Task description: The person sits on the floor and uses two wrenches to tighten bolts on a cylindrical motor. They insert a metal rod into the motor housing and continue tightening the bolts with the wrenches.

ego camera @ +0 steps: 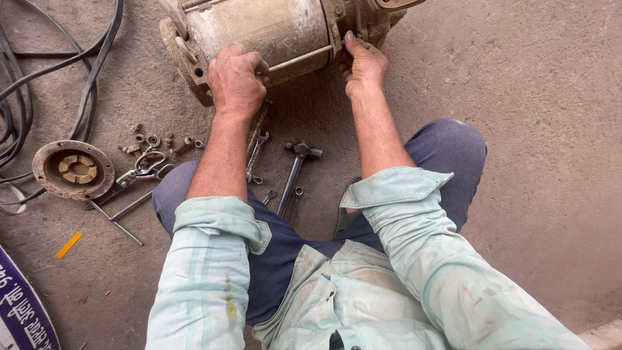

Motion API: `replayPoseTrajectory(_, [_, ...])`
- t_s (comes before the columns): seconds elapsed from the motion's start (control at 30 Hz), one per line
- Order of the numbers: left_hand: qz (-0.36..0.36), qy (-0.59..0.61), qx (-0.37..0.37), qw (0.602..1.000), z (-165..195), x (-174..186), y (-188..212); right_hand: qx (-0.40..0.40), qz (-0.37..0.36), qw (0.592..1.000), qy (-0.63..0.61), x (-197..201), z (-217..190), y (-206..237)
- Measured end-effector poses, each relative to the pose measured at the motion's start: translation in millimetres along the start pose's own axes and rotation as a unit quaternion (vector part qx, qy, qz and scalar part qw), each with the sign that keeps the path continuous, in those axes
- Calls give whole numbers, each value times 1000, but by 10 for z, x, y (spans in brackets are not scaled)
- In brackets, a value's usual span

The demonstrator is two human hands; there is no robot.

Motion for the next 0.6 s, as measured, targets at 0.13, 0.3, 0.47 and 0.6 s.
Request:
replayPoseTrajectory(0.13, [2, -3, -8, 1000, 28, 23, 1, 31, 1, 1000, -3, -62, -60, 21])
replayPoseTrajectory(0.3, [-3, -6, -4, 1000, 49, 48, 4, -68, 22, 997, -36, 15, -21, 74])
replayPoseTrajectory(0.47, [3, 0, -7, 1000, 38, 41, 3, -24, -25, 998, -55, 6, 26, 12])
replayPoseTrajectory(0.6, [4, -5, -13, 1000, 26, 23, 2, -28, 18, 999, -27, -47, 78, -86])
Point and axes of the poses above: each hand's wrist, its own y-axis away from the middle knuckle, its own x-axis out of the back of the hand, z = x × y, the point moved 4 cm from there along -y, towards the middle knuckle, and after that the axes turned 6 degrees about x, right-handed, at the moved point
